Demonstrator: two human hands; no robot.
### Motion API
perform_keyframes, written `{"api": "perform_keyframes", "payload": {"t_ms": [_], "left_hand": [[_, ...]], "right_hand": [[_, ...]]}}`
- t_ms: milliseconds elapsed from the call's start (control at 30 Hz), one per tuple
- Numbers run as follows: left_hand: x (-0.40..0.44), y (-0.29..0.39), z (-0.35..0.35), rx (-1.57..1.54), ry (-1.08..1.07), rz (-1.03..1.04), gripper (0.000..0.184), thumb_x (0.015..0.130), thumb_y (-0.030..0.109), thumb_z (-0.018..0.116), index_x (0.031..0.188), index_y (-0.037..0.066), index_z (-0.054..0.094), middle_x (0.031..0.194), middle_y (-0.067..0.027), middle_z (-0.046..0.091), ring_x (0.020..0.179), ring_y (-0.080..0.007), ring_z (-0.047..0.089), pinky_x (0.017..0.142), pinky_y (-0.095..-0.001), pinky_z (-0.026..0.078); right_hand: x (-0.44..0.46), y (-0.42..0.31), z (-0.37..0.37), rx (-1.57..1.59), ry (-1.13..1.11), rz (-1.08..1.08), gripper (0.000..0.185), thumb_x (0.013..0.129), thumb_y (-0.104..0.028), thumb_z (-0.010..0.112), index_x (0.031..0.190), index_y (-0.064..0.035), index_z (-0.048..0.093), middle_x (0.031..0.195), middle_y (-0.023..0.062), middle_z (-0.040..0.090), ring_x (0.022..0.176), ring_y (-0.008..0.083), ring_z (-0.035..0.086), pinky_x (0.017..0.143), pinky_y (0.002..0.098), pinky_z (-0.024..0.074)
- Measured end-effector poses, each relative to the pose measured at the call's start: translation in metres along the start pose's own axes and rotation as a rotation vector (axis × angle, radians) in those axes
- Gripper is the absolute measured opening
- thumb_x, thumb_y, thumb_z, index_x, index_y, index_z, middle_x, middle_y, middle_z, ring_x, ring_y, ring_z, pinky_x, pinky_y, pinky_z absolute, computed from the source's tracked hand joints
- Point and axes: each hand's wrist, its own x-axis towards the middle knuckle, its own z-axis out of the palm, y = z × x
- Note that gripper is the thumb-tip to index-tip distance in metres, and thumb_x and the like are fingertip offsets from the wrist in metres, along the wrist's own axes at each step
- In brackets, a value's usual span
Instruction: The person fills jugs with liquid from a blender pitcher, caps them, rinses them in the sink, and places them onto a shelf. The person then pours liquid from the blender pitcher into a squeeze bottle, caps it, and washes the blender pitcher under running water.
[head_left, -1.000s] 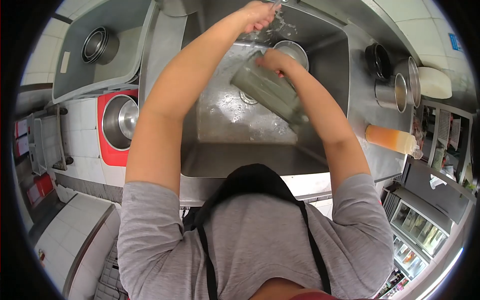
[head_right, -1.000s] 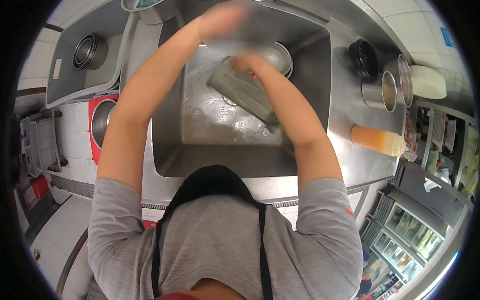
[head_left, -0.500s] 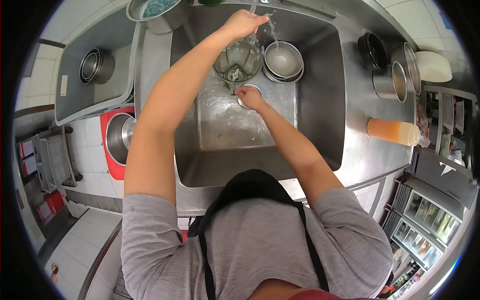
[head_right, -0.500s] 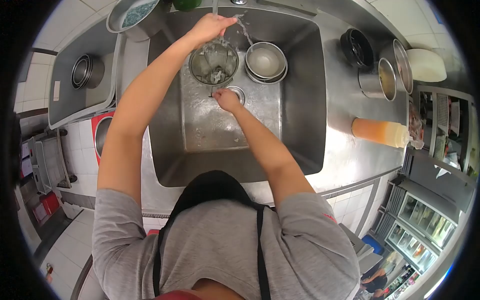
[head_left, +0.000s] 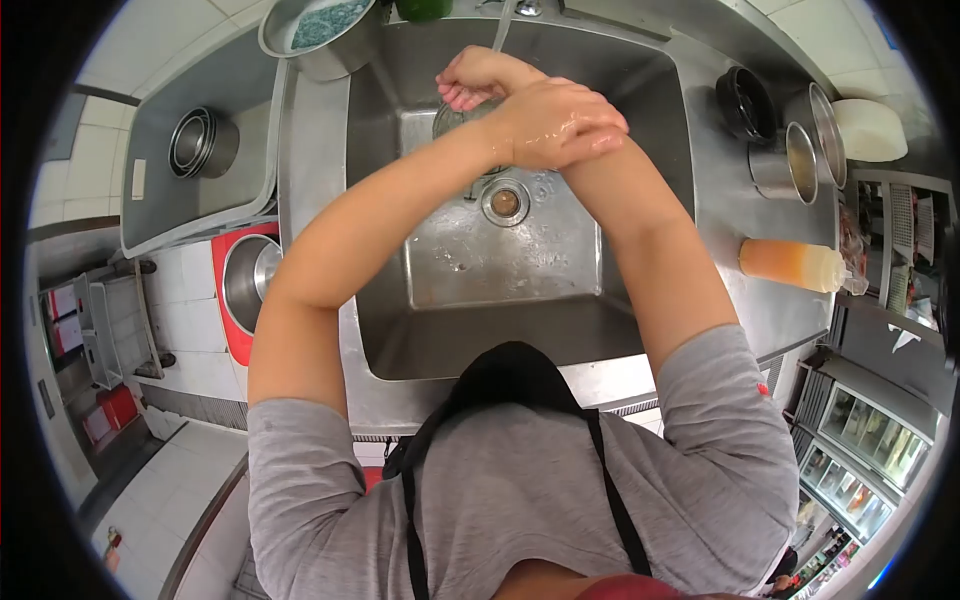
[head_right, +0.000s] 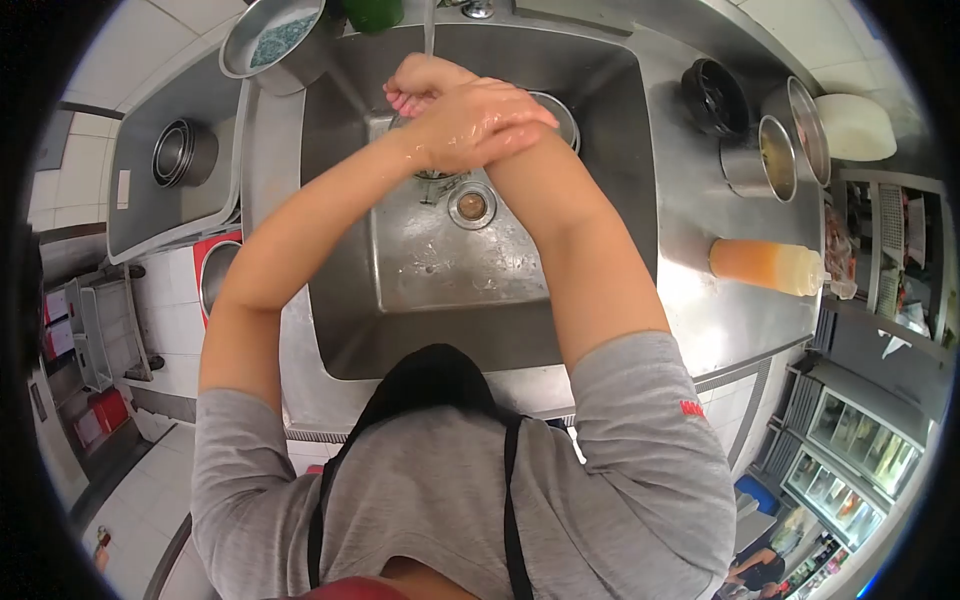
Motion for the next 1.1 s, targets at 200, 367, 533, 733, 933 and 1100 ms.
{"api": "perform_keyframes", "payload": {"t_ms": [200, 367, 533, 733, 933, 1100], "left_hand": [[-0.032, -0.088, -0.031, 0.241, 0.131, -0.190, 0.030, 0.082, 0.029, 0.043, 0.093, 0.007, 0.059, 0.090, -0.0112, 0.061, 0.085, -0.0277, 0.057, 0.079, -0.0348, 0.043], [-0.065, -0.116, -0.036, 0.099, 0.178, -0.831, 0.032, 0.080, 0.030, 0.049, 0.099, 0.006, 0.058, 0.095, -0.0121, 0.061, 0.089, -0.0269, 0.057, 0.080, -0.0330, 0.043], [-0.165, -0.177, -0.001, 0.256, -0.048, -1.167, 0.040, 0.075, 0.023, 0.055, 0.105, -0.003, 0.053, 0.099, -0.0179, 0.059, 0.085, -0.0278, 0.060, 0.074, -0.0339, 0.047], [-0.129, -0.116, 0.026, -0.042, 0.019, -1.501, 0.029, 0.071, 0.006, 0.051, 0.098, -0.003, 0.055, 0.095, -0.0201, 0.059, 0.089, -0.0313, 0.059, 0.076, -0.0410, 0.046], [-0.109, -0.162, 0.015, -0.282, 0.166, -1.059, 0.053, 0.079, 0.047, 0.046, 0.108, 0.004, 0.056, 0.110, -0.0147, 0.056, 0.108, -0.0223, 0.049, 0.090, -0.0339, 0.037], [-0.063, -0.096, 0.023, -0.984, 0.264, -1.271, 0.067, 0.079, 0.062, 0.037, 0.116, 0.008, 0.049, 0.116, -0.0112, 0.051, 0.104, -0.0225, 0.049, 0.087, -0.0336, 0.038]], "right_hand": [[-0.022, 0.029, 0.013, -0.991, 0.977, -0.567, 0.025, 0.075, -0.029, 0.055, 0.086, -0.0084, 0.061, 0.088, 0.0024, 0.060, 0.081, 0.0191, 0.056, 0.071, 0.0312, 0.0443], [-0.001, 0.066, -0.009, -0.700, 0.846, -0.623, 0.027, 0.074, -0.027, 0.053, 0.072, -0.0006, 0.059, 0.071, 0.0155, 0.060, 0.063, 0.0269, 0.058, 0.060, 0.0371, 0.0467], [-0.063, 0.166, 0.081, -0.287, 0.495, -0.056, 0.037, 0.070, -0.033, 0.056, 0.084, 0.0006, 0.063, 0.077, 0.0215, 0.060, 0.077, 0.0307, 0.059, 0.070, 0.0396, 0.0443], [0.018, 0.254, 0.157, -0.150, 0.784, -0.388, 0.050, 0.073, -0.039, 0.061, 0.098, 0.0039, 0.057, 0.091, 0.0180, 0.061, 0.087, 0.0290, 0.058, 0.076, 0.0352, 0.0428], [-0.052, 0.153, 0.087, 0.835, 0.554, -0.351, 0.032, 0.085, -0.037, 0.049, 0.072, -0.0081, 0.047, 0.059, 0.0008, 0.044, 0.052, 0.0120, 0.041, 0.054, 0.0277, 0.0377], [-0.126, 0.054, 0.058, 1.371, 0.342, -0.526, 0.030, 0.088, -0.038, 0.042, 0.072, -0.0126, 0.041, 0.050, -0.0039, 0.025, 0.040, 0.0081, 0.021, 0.038, 0.0223, 0.0200]]}}
